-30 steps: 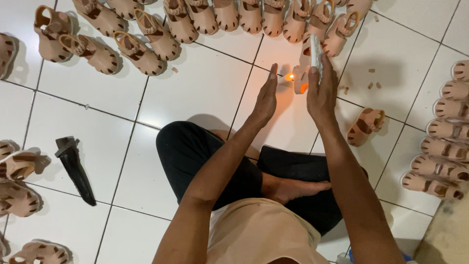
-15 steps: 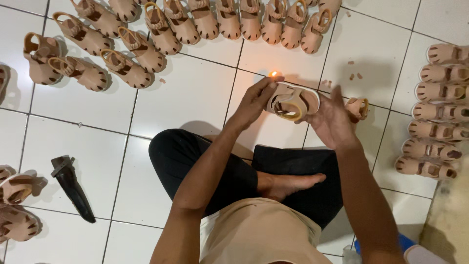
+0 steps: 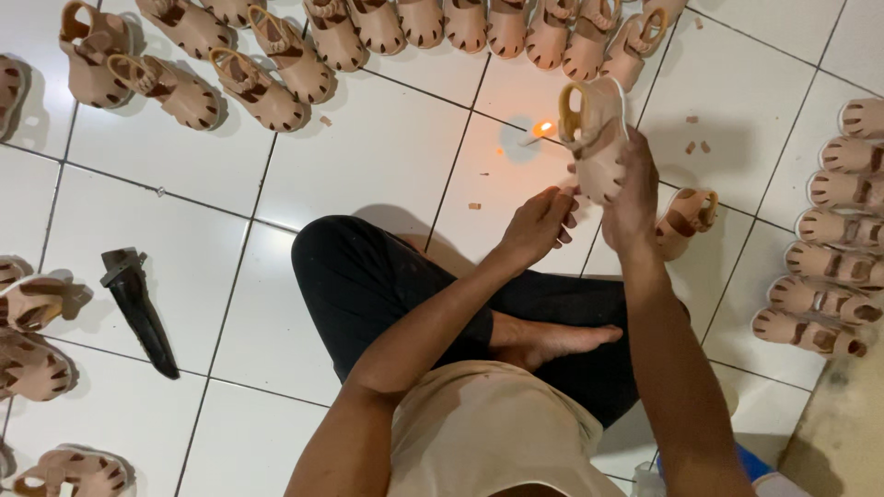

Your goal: The person sits on the floor and uses a lit candle to melt the edges of sandal straps, pressing the softened material by hand. They work on one sandal at a time, turning it over to treat different edges, then set it aside and pick up the next sandal.

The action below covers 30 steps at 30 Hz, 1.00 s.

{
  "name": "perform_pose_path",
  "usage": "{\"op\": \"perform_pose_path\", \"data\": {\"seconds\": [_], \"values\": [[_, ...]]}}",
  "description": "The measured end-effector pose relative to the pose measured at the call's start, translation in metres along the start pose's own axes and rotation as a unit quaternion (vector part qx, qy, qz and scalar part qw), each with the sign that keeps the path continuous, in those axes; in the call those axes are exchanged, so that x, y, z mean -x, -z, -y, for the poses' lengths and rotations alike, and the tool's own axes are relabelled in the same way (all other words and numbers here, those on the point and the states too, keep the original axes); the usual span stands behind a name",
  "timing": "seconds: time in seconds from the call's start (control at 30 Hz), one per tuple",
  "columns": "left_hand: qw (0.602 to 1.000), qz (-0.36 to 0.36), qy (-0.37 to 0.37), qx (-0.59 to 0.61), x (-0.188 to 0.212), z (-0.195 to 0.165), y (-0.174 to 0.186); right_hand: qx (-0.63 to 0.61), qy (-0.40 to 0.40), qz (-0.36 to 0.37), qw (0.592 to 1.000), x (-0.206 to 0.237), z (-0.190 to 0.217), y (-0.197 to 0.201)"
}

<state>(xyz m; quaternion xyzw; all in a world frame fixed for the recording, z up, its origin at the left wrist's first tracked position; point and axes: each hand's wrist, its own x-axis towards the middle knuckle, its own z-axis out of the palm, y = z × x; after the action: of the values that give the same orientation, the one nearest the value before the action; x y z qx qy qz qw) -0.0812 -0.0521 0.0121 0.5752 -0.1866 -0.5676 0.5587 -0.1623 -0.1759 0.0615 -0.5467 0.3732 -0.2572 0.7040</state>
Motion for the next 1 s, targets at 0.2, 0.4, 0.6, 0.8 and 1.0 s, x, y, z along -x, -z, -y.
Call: {"op": "perform_pose_path", "data": {"seconds": [0.2,0.4,0.6,0.8,1.0], "values": [[0.998,0.01,0.013,0.058,-0.003,0.028,0.021,0.203,-0.003,0.0,0.979,-0.047,-0.003,-0.012],[0.997,0.01,0.017,0.071,-0.008,0.039,0.032,0.238,-0.014,-0.033,0.971,-0.036,-0.003,0.004],[0.996,0.01,0.021,0.086,-0.015,0.034,0.033,0.282,0.033,-0.016,0.959,-0.047,-0.003,-0.003],[0.997,-0.006,0.025,0.079,-0.017,0.035,0.042,0.306,0.032,-0.015,0.952,-0.042,-0.006,-0.004],[0.995,-0.01,0.023,0.101,-0.018,0.028,0.037,0.162,-0.036,-0.027,0.986,-0.025,0.009,-0.009]]}}
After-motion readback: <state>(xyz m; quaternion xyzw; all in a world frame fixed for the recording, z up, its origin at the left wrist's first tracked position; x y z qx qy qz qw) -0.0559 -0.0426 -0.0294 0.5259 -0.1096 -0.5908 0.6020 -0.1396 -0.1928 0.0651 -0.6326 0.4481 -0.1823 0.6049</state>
